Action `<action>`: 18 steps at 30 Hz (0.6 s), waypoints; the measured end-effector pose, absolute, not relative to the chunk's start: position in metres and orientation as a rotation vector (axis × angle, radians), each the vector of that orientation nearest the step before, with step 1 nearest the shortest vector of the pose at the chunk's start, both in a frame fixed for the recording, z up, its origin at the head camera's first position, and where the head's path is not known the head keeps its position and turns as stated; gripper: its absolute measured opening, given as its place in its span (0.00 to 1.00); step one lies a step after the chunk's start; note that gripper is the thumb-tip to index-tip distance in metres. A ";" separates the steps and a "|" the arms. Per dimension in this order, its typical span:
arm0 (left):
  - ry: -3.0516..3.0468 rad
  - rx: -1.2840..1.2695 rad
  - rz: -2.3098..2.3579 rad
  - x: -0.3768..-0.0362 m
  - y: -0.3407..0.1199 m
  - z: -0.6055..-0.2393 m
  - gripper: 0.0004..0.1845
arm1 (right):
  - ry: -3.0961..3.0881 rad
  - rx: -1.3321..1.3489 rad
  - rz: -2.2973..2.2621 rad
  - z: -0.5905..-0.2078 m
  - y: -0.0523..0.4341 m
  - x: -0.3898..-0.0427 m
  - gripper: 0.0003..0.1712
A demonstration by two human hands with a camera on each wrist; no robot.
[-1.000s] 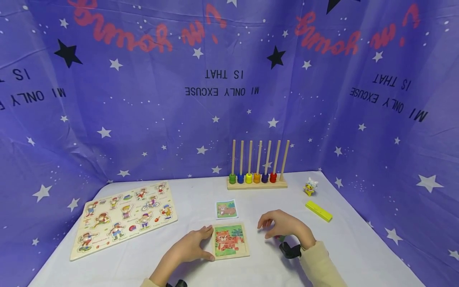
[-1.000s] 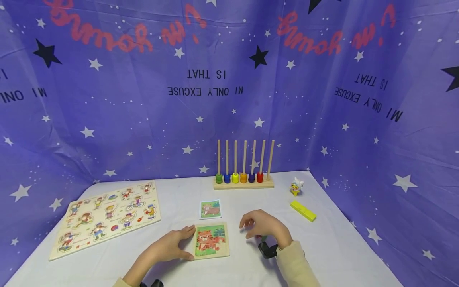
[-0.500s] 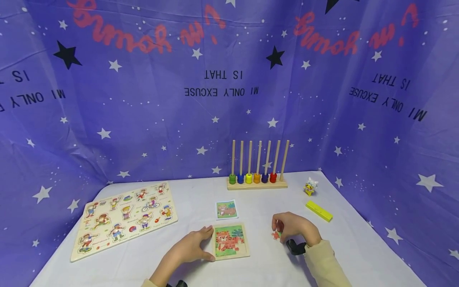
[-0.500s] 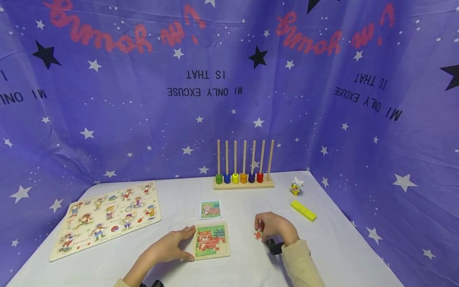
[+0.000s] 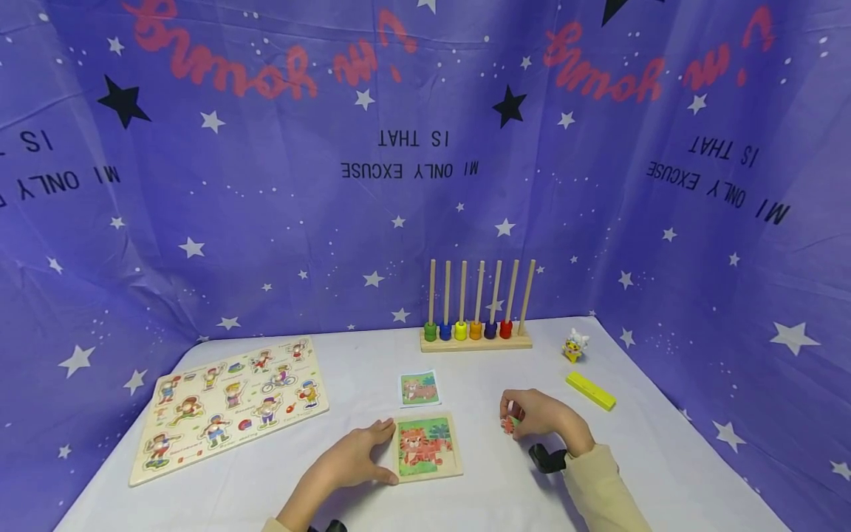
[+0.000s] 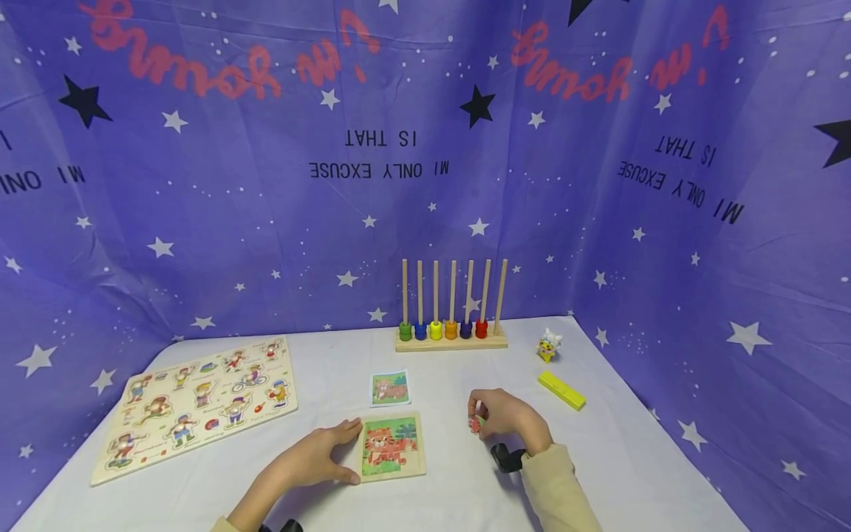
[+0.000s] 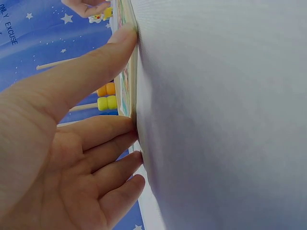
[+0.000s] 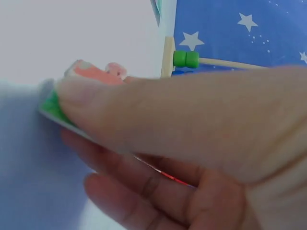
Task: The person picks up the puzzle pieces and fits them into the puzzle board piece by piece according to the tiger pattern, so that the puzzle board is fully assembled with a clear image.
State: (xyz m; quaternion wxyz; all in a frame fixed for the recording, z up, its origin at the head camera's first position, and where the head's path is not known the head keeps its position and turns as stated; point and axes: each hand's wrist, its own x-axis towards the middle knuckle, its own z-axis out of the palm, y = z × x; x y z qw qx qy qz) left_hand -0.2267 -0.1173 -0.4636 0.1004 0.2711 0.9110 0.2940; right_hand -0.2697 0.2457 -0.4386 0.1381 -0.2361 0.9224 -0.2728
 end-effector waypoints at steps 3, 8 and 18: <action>2.691 0.804 0.869 -0.226 -0.117 -0.463 0.48 | 2.650 -0.697 -0.789 -0.438 0.244 -0.270 0.17; 2.695 0.814 0.863 -0.226 -0.117 -0.462 0.48 | 2.664 -0.799 -0.788 -0.438 0.240 -0.273 0.15; 2.693 0.813 0.860 -0.227 -0.118 -0.462 0.48 | 2.650 -0.920 -0.945 -0.442 0.222 -0.274 0.07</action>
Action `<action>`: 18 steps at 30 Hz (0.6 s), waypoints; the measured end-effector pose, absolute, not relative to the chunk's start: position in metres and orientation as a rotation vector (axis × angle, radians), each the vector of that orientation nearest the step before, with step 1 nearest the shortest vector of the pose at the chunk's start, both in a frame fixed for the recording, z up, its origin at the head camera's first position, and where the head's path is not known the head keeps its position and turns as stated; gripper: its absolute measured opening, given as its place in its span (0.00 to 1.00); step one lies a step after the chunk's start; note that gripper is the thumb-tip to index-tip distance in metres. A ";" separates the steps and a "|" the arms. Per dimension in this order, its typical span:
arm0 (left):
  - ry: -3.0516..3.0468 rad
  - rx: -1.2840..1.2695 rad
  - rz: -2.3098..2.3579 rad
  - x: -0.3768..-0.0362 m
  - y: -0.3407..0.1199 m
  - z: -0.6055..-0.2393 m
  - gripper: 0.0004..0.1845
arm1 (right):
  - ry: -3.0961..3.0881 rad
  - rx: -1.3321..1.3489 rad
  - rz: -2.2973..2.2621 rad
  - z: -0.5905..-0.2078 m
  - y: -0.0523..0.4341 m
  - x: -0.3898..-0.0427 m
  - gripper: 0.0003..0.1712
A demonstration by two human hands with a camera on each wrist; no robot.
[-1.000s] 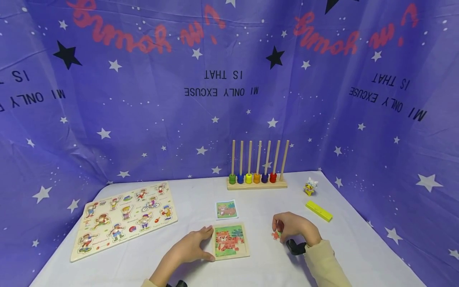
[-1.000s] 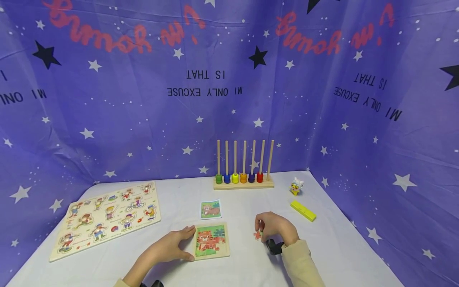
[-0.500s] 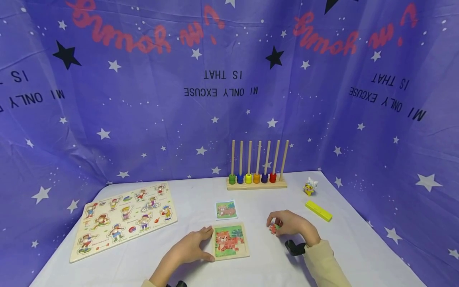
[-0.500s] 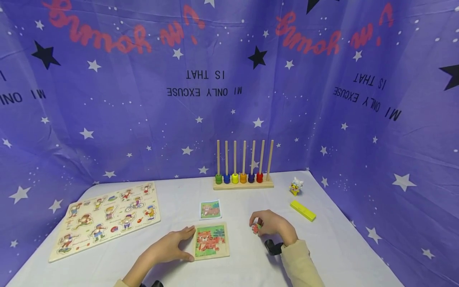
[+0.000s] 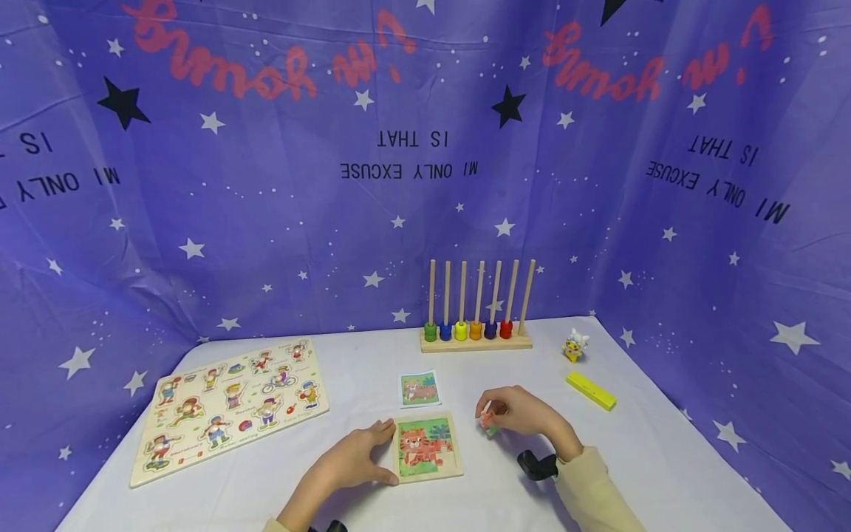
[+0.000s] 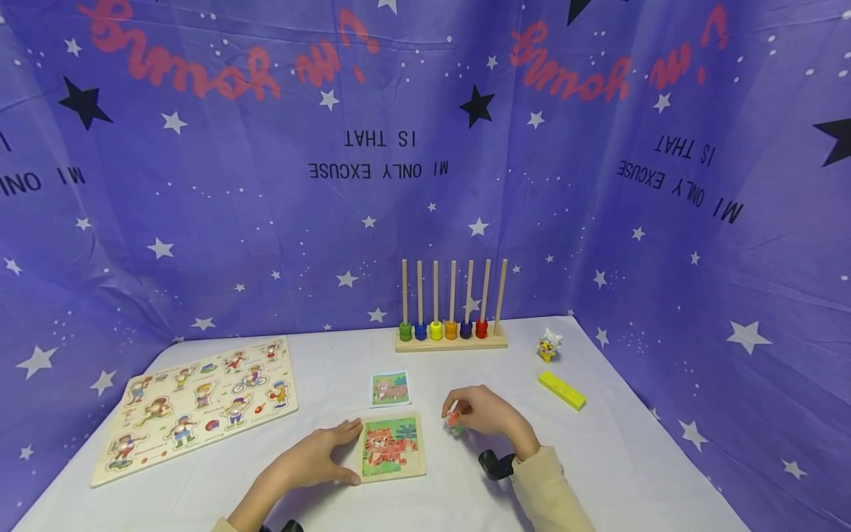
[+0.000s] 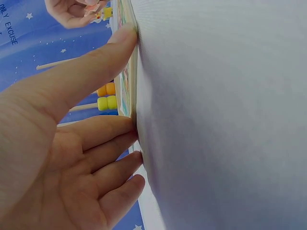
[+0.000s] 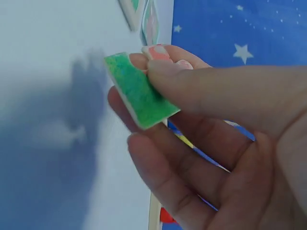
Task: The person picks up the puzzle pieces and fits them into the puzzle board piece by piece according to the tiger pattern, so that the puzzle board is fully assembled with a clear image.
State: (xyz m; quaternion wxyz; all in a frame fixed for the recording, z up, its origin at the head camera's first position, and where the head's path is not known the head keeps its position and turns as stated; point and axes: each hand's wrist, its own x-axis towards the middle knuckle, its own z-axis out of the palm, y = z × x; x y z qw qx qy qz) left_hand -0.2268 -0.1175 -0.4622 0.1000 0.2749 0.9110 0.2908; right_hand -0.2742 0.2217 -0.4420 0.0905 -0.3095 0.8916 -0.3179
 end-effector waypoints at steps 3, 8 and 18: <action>2.690 0.813 0.860 -0.227 -0.118 -0.463 0.49 | 2.639 -0.956 -0.960 -0.442 0.215 -0.272 0.07; 2.686 0.811 0.866 -0.227 -0.118 -0.461 0.48 | 2.618 -0.982 -0.960 -0.441 0.205 -0.269 0.07; 2.687 0.805 0.871 -0.227 -0.118 -0.463 0.49 | 2.566 -1.041 -1.012 -0.446 0.184 -0.263 0.10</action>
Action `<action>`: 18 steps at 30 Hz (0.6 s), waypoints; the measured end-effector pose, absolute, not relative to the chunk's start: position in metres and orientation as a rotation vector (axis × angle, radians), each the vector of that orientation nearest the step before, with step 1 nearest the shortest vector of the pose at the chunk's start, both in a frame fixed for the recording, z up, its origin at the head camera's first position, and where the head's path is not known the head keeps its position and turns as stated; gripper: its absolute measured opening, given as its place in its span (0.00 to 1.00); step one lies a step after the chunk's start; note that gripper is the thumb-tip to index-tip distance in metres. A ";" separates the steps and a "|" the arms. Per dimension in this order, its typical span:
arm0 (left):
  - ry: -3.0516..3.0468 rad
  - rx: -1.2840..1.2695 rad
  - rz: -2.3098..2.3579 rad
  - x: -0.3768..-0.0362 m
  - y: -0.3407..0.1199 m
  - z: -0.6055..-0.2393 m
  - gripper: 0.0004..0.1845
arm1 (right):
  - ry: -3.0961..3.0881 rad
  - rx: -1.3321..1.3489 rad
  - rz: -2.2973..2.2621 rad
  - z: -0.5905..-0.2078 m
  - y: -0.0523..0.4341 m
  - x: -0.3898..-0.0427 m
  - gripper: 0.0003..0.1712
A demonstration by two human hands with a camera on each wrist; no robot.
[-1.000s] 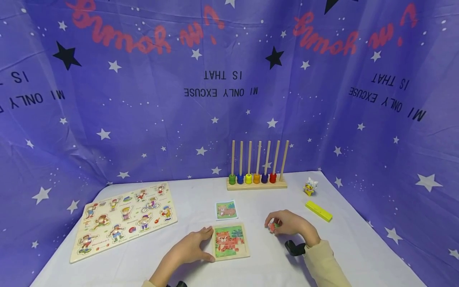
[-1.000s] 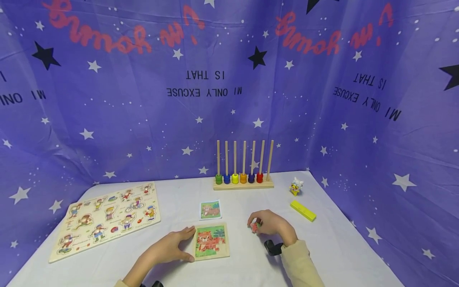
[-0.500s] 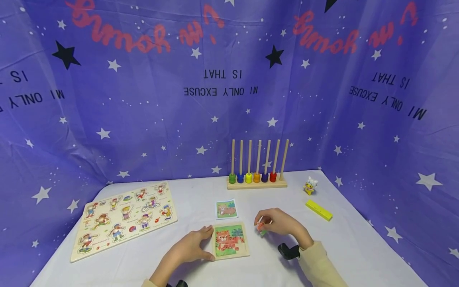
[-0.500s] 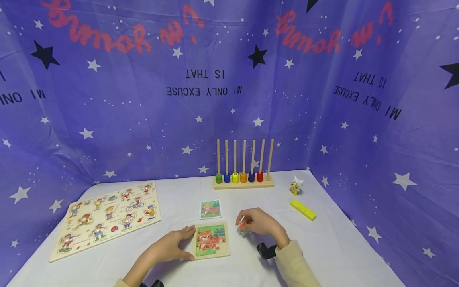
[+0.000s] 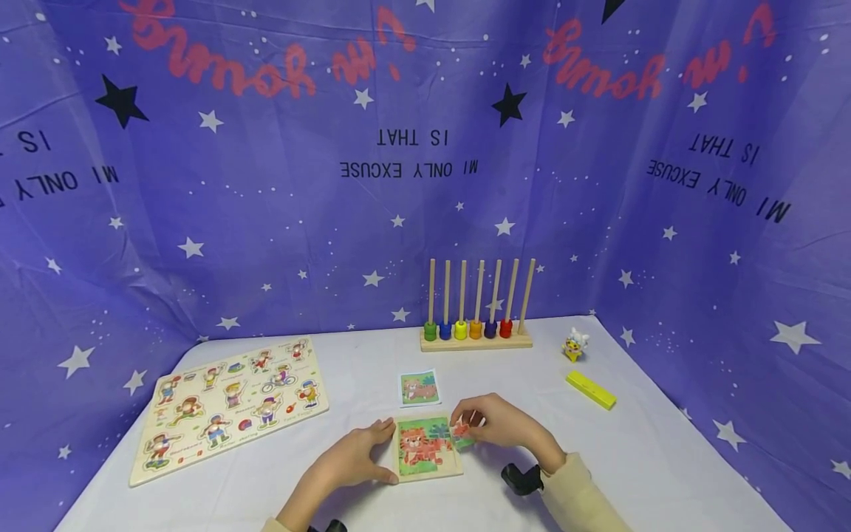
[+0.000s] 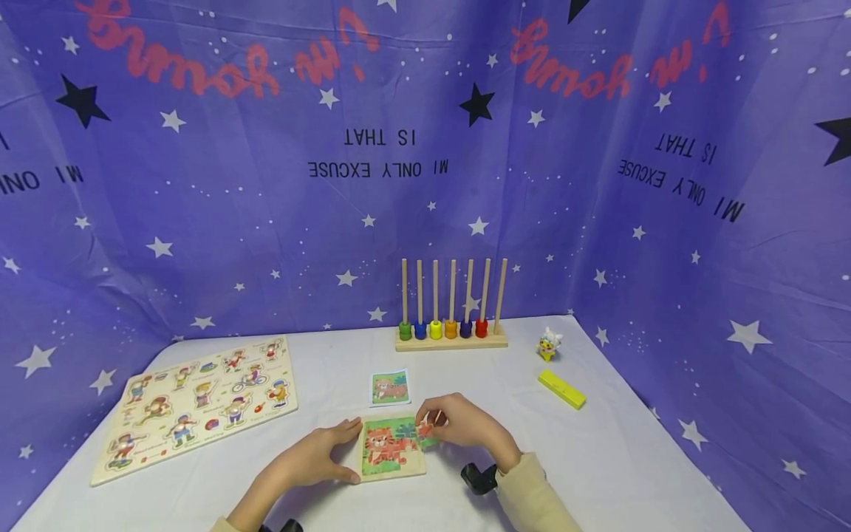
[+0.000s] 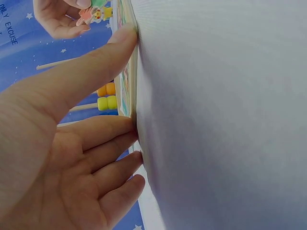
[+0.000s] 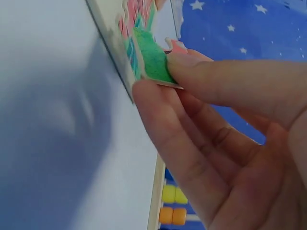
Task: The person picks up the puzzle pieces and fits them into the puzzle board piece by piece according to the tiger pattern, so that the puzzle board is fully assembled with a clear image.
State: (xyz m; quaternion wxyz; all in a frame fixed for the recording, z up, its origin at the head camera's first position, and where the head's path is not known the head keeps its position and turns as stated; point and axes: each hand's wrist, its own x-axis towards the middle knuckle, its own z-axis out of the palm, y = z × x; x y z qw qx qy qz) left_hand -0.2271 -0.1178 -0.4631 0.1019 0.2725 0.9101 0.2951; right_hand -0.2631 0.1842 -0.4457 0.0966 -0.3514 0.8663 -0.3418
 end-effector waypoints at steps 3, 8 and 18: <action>2.685 0.796 0.877 -0.227 -0.118 -0.465 0.49 | 2.527 -1.078 -1.031 -0.447 0.177 -0.259 0.09; 2.688 0.788 0.874 -0.227 -0.118 -0.466 0.48 | 2.498 -1.144 -1.043 -0.449 0.168 -0.255 0.07; 2.697 0.805 0.872 -0.227 -0.118 -0.464 0.49 | 2.460 -1.113 -1.019 -0.448 0.158 -0.250 0.10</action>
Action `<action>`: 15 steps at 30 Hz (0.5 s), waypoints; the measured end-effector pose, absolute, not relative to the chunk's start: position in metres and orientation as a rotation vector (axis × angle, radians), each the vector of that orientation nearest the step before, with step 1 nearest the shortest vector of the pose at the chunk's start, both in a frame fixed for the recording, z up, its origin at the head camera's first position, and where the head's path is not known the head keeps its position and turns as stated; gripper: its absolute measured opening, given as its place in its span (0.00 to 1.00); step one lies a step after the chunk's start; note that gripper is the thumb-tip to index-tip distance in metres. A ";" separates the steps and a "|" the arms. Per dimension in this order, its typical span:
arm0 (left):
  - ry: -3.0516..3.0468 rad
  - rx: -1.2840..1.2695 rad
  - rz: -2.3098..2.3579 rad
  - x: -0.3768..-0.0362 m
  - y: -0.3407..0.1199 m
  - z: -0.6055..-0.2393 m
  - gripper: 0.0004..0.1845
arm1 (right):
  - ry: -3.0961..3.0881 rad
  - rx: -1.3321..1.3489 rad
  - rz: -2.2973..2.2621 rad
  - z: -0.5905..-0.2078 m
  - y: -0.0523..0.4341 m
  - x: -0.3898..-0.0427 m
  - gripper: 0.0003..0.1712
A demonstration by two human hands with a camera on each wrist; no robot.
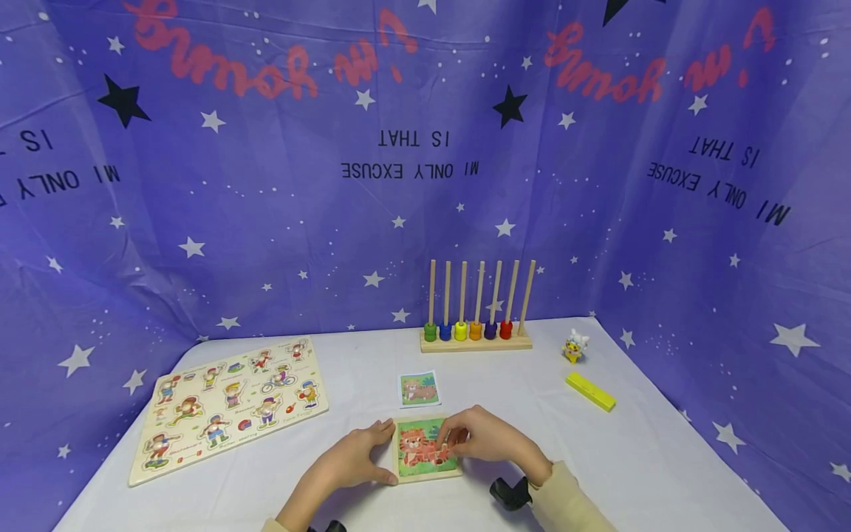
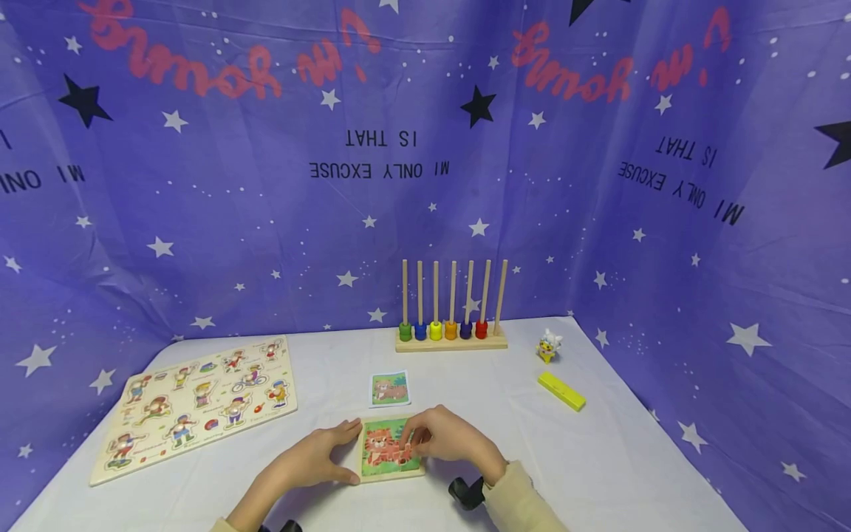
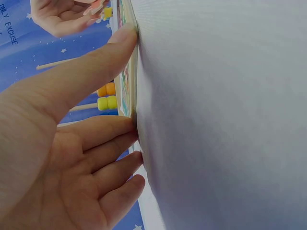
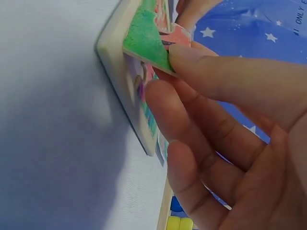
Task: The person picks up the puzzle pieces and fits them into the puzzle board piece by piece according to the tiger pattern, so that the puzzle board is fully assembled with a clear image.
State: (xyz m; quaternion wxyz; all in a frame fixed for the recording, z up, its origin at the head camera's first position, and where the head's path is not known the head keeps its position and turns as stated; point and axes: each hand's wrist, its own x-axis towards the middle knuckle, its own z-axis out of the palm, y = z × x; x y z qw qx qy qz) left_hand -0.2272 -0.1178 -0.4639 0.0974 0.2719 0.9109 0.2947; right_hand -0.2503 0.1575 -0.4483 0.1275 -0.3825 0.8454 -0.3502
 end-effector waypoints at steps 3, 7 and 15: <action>2.700 0.804 0.869 -0.226 -0.118 -0.463 0.48 | 2.465 -1.091 -1.018 -0.448 0.155 -0.249 0.11; 2.702 0.798 0.862 -0.225 -0.119 -0.462 0.48 | 2.489 -1.074 -1.010 -0.450 0.154 -0.250 0.11; 2.702 0.786 0.855 -0.225 -0.118 -0.460 0.48 | 2.534 -1.075 -0.987 -0.454 0.154 -0.251 0.09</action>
